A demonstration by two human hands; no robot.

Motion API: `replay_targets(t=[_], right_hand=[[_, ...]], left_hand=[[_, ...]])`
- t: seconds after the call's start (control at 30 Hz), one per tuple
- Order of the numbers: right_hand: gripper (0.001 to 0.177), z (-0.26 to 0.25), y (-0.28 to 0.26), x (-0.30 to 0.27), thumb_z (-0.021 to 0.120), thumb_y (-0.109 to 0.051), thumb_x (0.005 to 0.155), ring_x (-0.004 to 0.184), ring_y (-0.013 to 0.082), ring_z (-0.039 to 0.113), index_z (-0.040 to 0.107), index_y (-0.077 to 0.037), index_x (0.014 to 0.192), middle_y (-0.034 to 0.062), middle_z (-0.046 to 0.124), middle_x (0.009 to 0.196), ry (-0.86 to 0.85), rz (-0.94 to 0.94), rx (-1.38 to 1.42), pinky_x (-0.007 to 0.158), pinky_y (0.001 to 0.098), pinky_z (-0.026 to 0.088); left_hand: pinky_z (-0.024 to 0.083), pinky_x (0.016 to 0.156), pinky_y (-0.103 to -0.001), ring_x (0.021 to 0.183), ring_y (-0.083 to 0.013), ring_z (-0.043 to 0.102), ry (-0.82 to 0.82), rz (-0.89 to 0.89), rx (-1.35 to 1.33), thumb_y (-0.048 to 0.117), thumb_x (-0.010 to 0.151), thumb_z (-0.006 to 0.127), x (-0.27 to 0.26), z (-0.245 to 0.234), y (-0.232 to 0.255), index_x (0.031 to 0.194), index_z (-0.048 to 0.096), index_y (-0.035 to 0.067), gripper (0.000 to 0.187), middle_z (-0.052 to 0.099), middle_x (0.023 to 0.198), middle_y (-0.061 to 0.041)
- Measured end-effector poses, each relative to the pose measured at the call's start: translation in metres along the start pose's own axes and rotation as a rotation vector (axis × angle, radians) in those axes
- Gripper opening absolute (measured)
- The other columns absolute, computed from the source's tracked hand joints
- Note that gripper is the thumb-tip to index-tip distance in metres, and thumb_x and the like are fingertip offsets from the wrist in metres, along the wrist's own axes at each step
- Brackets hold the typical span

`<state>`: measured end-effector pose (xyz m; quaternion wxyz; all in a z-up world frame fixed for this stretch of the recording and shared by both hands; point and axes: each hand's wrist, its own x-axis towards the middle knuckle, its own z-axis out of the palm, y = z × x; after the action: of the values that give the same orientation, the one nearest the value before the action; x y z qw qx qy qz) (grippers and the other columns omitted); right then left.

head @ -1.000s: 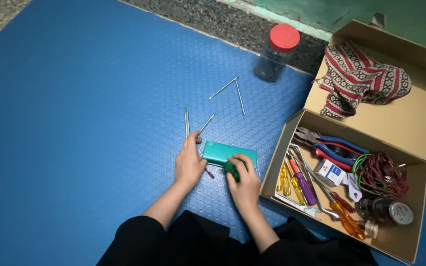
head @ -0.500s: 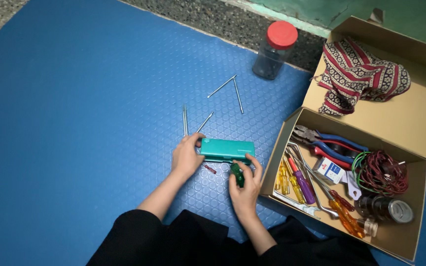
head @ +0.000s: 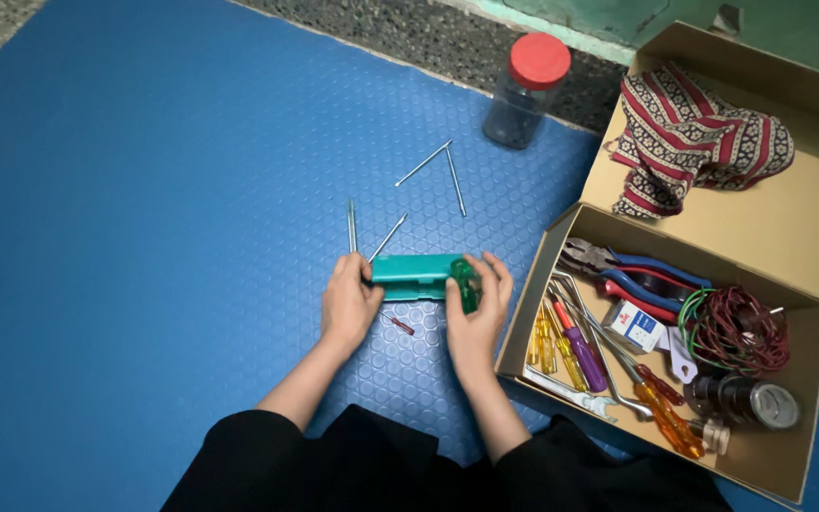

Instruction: The person sits on a blue mat and organizes small tools into a teal plastic case. They wipe the case with a patterned cloth, then place a green screwdriver and several metal bits into the case slots before closing it.

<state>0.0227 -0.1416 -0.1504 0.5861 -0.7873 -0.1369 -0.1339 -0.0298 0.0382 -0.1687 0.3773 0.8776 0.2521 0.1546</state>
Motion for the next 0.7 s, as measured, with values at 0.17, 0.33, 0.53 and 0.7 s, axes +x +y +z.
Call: replay_targets(t=[0.17,0.33,0.53,0.7], right_hand=[[0.034,0.01,-0.016,0.022,0.07,-0.011,0.092,0.114,0.024,0.064,0.067,-0.009,0.125,0.0141,0.05,0.139,-0.022,0.088,0.087,0.099,0.0345,0.053],[0.033,0.011,-0.019,0.031,0.071,-0.008,0.09,0.113,0.0293,0.059,0.073,-0.012,0.122,0.0134,0.058,0.117,-0.147,0.001,-0.061,0.101,0.0404,0.049],[0.036,0.018,-0.006,0.033,0.069,-0.007,0.082,0.112,0.0299,0.057,0.077,-0.021,0.114,0.0056,0.065,0.11,-0.312,-0.155,-0.457,0.097,0.0451,0.043],[0.038,0.028,0.005,0.03,0.067,-0.004,0.082,0.117,0.0296,0.056,0.075,-0.018,0.117,0.0053,0.065,0.112,-0.335,-0.382,-0.604,0.105,0.0489,0.042]], left_hand=[[0.055,0.07,-0.04,0.07,-0.0247,0.066,-0.004,0.012,-0.045,0.007,0.081,0.072,0.003,-0.002,0.007,0.117,0.065,0.011,0.036,0.065,0.11,-0.008],[0.056,0.08,-0.04,0.08,-0.0268,0.068,-0.092,-0.023,-0.018,0.008,0.083,0.071,0.004,0.002,0.006,0.136,0.061,0.015,0.055,0.059,0.119,-0.011],[0.053,0.092,-0.046,0.11,-0.038,0.064,-0.229,0.069,0.122,0.021,0.087,0.072,0.018,-0.012,0.012,0.133,0.063,0.018,0.047,0.052,0.132,-0.014],[0.052,0.097,-0.047,0.117,-0.0378,0.062,-0.372,0.152,0.251,0.026,0.09,0.071,0.042,-0.043,0.046,0.123,0.067,0.018,0.035,0.045,0.145,-0.012]])
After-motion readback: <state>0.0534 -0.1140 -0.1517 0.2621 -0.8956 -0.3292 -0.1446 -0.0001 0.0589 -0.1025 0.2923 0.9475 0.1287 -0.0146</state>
